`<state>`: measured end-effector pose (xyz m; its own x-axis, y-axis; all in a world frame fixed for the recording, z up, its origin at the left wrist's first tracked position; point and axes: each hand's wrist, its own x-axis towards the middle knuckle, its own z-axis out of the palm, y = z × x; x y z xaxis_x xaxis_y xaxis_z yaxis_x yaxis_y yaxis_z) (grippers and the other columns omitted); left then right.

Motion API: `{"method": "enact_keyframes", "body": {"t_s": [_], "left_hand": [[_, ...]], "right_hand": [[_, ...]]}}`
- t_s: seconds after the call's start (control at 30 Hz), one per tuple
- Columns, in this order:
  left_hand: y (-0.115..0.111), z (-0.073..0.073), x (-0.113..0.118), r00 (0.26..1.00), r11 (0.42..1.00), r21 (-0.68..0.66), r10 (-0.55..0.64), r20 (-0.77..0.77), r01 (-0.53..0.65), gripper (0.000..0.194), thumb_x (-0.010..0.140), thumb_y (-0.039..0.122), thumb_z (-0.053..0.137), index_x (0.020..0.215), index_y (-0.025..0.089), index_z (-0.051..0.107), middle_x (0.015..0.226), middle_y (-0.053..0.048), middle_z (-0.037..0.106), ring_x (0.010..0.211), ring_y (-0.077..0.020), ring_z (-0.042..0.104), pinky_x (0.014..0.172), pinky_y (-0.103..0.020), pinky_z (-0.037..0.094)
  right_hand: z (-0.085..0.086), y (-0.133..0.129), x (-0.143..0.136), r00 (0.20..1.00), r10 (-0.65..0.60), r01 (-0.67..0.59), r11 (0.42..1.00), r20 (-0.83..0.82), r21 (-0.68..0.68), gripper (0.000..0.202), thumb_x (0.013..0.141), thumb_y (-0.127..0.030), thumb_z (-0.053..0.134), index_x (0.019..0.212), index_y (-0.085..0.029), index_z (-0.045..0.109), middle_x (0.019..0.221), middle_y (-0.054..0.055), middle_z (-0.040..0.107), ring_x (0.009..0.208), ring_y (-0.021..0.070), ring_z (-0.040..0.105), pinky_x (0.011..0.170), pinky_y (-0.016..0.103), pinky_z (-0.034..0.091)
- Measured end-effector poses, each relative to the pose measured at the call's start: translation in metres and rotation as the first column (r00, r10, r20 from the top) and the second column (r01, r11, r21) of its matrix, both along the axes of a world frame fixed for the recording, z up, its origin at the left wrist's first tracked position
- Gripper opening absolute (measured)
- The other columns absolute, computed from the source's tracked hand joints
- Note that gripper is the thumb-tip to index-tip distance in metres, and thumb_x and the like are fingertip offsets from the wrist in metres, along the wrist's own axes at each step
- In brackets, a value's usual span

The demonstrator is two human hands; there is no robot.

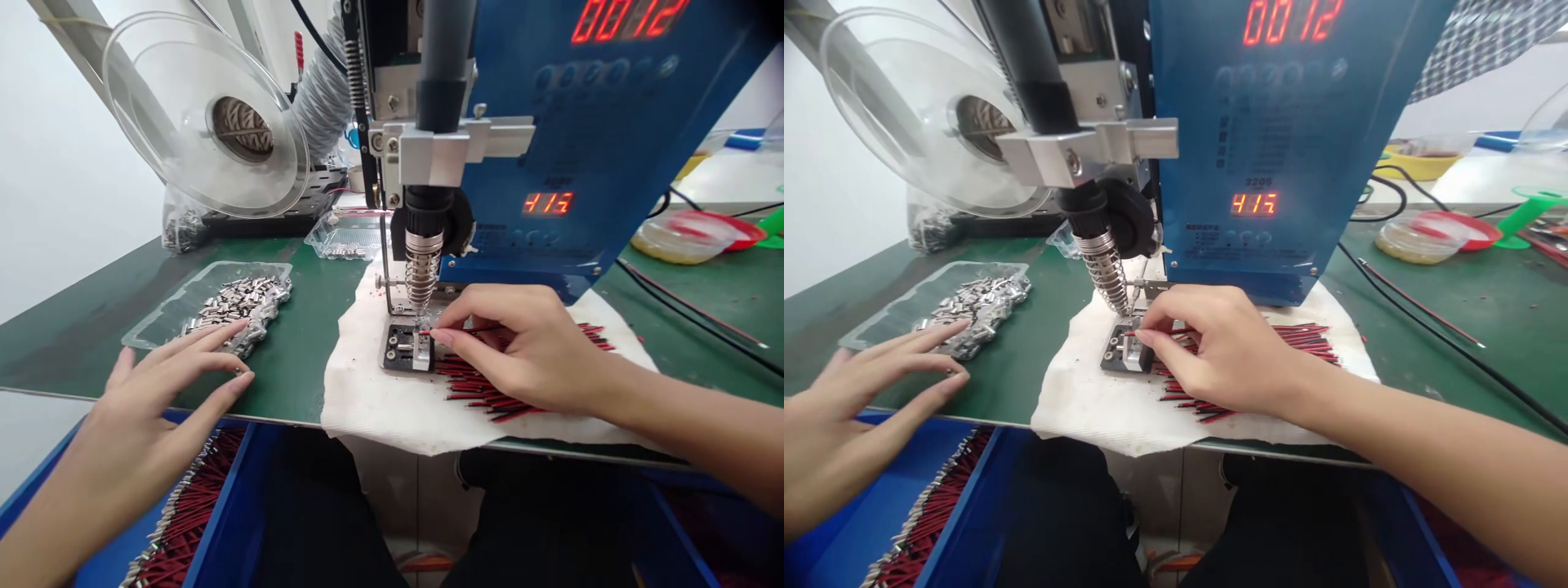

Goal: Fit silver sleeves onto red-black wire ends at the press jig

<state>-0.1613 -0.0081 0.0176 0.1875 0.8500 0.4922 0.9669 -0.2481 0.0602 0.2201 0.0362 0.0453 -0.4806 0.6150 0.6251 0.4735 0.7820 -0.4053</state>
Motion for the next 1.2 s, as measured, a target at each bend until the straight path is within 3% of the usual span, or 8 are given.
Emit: {"method": "enact_keyframes", "body": {"t_s": [0.07,0.2,0.37,0.6,0.73,0.83,0.97,1.2], "left_hand": [[-0.001,-0.006,0.005,1.0,1.0,0.013,0.002,0.022,-0.002,0.026,0.105,0.047,0.05,0.099,0.031,0.07,0.153,-0.005,0.069,0.148,-0.0393,0.06,0.119,-0.088,0.035],[0.002,-0.006,0.018,0.994,0.995,0.1,0.007,0.105,-0.017,0.029,0.102,0.047,0.055,0.1,0.026,0.075,0.144,-0.011,0.074,0.142,-0.0361,0.065,0.119,-0.064,0.054],[0.007,-0.003,0.017,0.996,0.977,0.212,-0.003,0.087,-0.015,0.027,0.104,0.046,0.058,0.104,0.025,0.076,0.137,-0.006,0.078,0.133,-0.0314,0.073,0.12,-0.053,0.057],[0.016,-0.009,0.008,0.998,0.955,0.29,-0.06,-0.015,0.062,0.036,0.105,0.042,0.058,0.101,0.017,0.083,0.128,-0.015,0.082,0.129,-0.0349,0.074,0.119,-0.054,0.058],[0.015,-0.012,0.005,0.998,0.949,0.31,-0.055,-0.024,0.06,0.027,0.104,0.04,0.061,0.105,0.023,0.082,0.132,-0.011,0.081,0.131,-0.0339,0.073,0.119,-0.058,0.056],[0.011,-0.008,0.006,0.999,0.973,0.229,-0.038,-0.022,0.042,0.026,0.103,0.039,0.059,0.109,0.027,0.082,0.135,-0.009,0.08,0.136,-0.0335,0.071,0.122,-0.059,0.053],[0.01,0.0,0.007,0.993,0.993,0.104,-0.042,-0.114,0.054,0.042,0.103,0.042,0.049,0.112,0.019,0.083,0.132,-0.016,0.08,0.133,-0.041,0.07,0.12,-0.062,0.052],[0.022,0.006,0.008,0.977,0.99,0.139,0.032,-0.211,-0.002,0.06,0.108,0.043,0.038,0.124,0.005,0.082,0.129,-0.018,0.081,0.128,-0.0439,0.072,0.111,-0.061,0.058]], "right_hand": [[0.0,0.0,0.0,1.0,-0.003,0.003,1.0,0.0,0.008,0.012,0.099,-0.014,0.07,0.089,-0.019,0.074,0.077,-0.002,0.072,0.053,0.0098,0.053,0.052,0.028,0.039],[0.0,-0.001,0.002,1.0,-0.017,0.017,1.0,0.008,0.003,0.012,0.1,-0.016,0.069,0.089,-0.021,0.073,0.077,-0.002,0.072,0.053,0.0103,0.053,0.051,0.028,0.039],[0.0,-0.001,0.001,1.0,-0.007,0.007,1.0,0.002,0.02,0.011,0.099,-0.014,0.07,0.089,-0.02,0.073,0.077,-0.002,0.072,0.053,0.0097,0.053,0.05,0.028,0.038],[0.001,-0.001,0.001,1.0,-0.025,0.025,1.0,0.008,-0.01,0.013,0.1,-0.018,0.067,0.089,-0.02,0.074,0.076,-0.002,0.072,0.053,0.011,0.053,0.052,0.029,0.039],[0.001,-0.001,0.001,0.999,-0.03,0.03,0.999,0.012,-0.012,0.013,0.1,-0.019,0.067,0.089,-0.021,0.074,0.077,-0.001,0.073,0.054,0.0115,0.054,0.053,0.029,0.04],[0.001,-0.001,0.001,1.0,-0.022,0.022,1.0,0.008,-0.007,0.013,0.1,-0.018,0.068,0.088,-0.02,0.074,0.076,-0.002,0.072,0.054,0.0112,0.054,0.054,0.029,0.04],[0.002,0.0,0.001,1.0,-0.023,0.023,0.999,0.006,-0.026,0.013,0.1,-0.018,0.068,0.089,-0.021,0.074,0.075,-0.002,0.071,0.052,0.0105,0.051,0.051,0.029,0.037],[0.003,-0.001,0.002,1.0,-0.026,0.026,0.999,0.002,-0.022,0.014,0.1,-0.017,0.068,0.088,-0.02,0.073,0.072,-0.003,0.068,0.051,0.0097,0.048,0.05,0.029,0.035]]}}
